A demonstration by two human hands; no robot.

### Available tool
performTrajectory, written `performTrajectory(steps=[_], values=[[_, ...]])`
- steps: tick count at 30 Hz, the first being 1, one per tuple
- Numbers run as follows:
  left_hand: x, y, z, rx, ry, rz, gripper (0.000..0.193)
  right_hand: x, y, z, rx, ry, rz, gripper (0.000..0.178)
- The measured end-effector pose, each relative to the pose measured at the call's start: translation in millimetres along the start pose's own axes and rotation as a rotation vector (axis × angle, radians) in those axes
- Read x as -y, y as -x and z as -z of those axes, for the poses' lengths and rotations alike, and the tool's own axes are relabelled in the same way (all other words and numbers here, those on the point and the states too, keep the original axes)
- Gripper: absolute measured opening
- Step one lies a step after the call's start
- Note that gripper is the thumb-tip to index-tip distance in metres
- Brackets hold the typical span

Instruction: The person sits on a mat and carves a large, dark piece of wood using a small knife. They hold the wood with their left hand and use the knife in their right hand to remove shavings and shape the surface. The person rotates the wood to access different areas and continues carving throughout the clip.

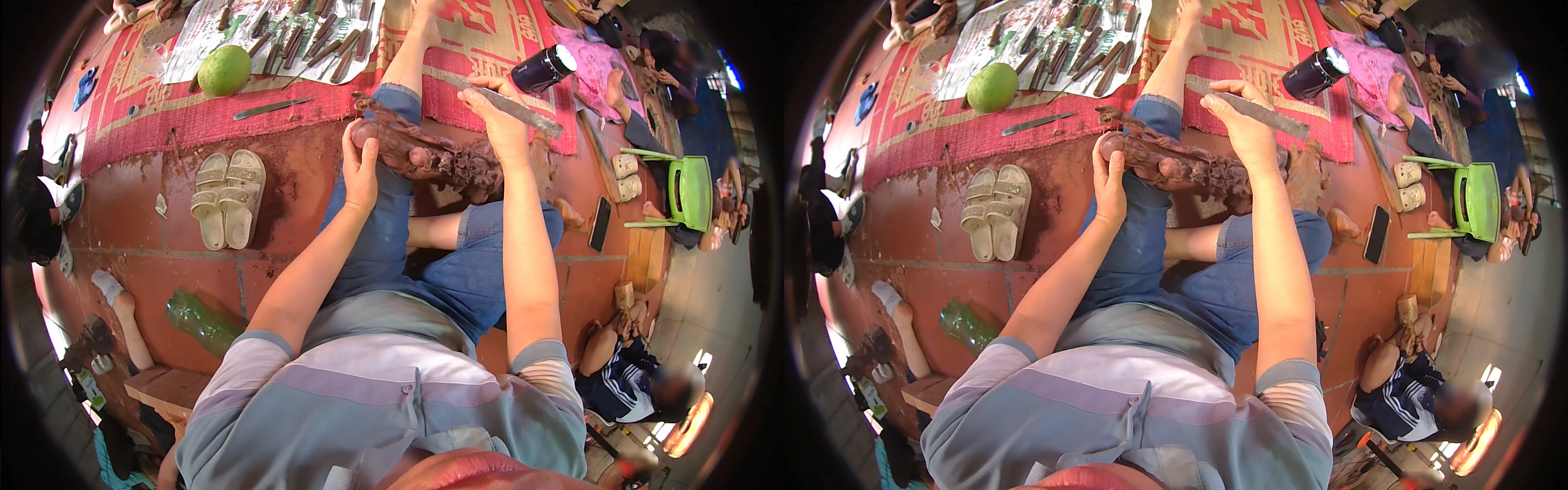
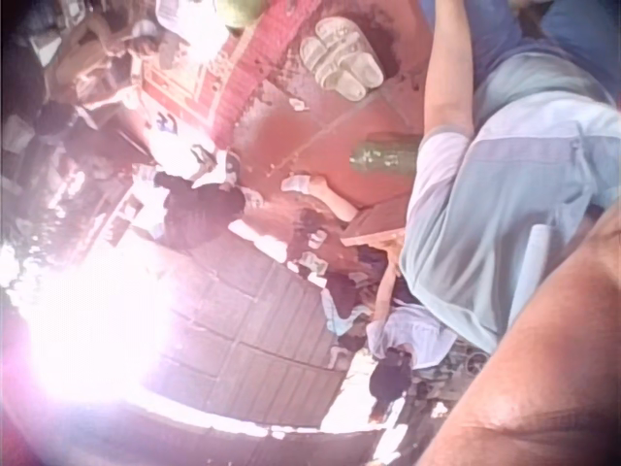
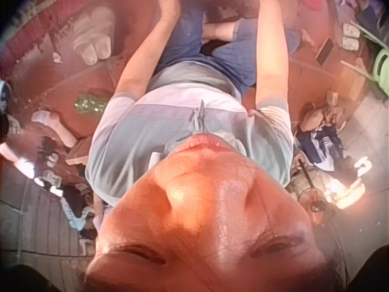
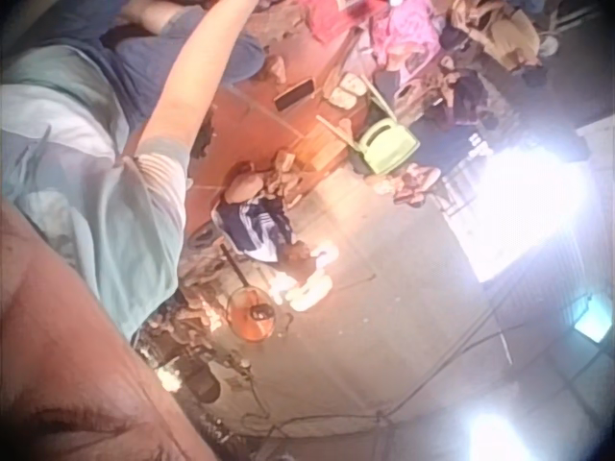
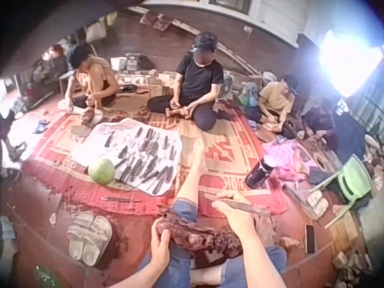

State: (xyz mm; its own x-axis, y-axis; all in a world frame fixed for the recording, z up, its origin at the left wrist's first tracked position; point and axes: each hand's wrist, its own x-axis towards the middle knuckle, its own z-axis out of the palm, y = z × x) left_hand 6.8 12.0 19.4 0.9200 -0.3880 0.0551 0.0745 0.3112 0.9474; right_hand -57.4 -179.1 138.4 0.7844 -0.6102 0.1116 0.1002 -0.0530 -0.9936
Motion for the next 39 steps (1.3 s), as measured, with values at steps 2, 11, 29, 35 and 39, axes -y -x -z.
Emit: performTrajectory(steps=[2, 11, 29, 35, 39], values=[[-1.7, 0.2, -0.5, 0.008, -0.011, 0.012, 0.052, -6.6, 4.0, 3.4, 0.021, 0.058, 0.009, 0.020], [2.0, 0.8, 0.5, -0.001, -0.009, 0.022, 0.053, -10.1, 11.4, -28.5, 0.179, 0.038, -0.117, 0.017], [5.4, 1.4, 0.2, 0.022, 0.084, 0.025, 0.053, -5.5, -3.4, -70.1, 0.300, 0.694, 0.163, 0.008], [2.6, 1.3, -0.4, 0.008, 0.127, -0.006, 0.051, -11.3, 0.2, -71.9, 0.563, 0.738, 0.155, 0.011], [9.1, 0.5, 1.5, -0.057, -0.013, -0.125, 0.050, -15.9, 5.4, -81.5, 0.614, 0.878, 0.259, 0.014]])
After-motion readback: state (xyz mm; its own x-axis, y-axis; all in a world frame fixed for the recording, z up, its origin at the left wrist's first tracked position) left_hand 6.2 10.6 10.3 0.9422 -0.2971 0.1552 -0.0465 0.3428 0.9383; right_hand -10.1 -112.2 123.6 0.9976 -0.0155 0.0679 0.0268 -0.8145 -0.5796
